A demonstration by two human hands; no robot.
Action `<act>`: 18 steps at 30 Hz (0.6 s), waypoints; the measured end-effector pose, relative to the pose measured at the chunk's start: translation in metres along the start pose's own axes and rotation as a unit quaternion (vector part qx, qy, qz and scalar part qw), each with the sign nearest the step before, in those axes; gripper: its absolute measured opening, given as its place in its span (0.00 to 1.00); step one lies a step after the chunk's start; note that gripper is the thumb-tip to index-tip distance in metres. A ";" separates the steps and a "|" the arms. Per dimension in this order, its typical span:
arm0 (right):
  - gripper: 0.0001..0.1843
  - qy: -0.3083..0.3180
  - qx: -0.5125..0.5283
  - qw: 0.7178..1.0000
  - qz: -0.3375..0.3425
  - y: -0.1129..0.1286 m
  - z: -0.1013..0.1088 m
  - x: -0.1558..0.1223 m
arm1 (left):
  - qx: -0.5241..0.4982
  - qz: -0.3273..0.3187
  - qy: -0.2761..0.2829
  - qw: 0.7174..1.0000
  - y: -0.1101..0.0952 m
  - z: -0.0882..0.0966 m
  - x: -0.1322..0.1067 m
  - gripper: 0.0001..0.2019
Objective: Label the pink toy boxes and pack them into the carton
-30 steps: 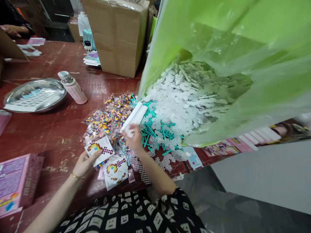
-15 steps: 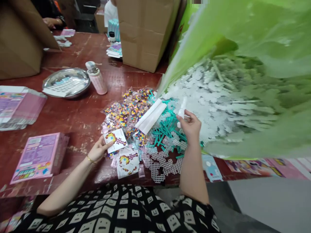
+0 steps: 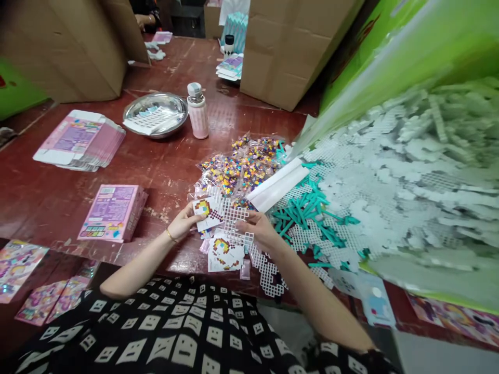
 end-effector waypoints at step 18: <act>0.13 -0.501 -0.477 0.722 -0.024 0.061 0.162 -0.086 | -0.061 0.037 -0.063 0.995 0.018 -0.014 0.004 0.31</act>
Point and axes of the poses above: each hand's wrist, its own x-axis towards the middle knuckle, its own z-axis out of the back of the hand, y = z × x, the point moved 8 cm from there along x, towards the middle knuckle, and after that the axes turned 14 degrees about y, right-handed, at the moved point
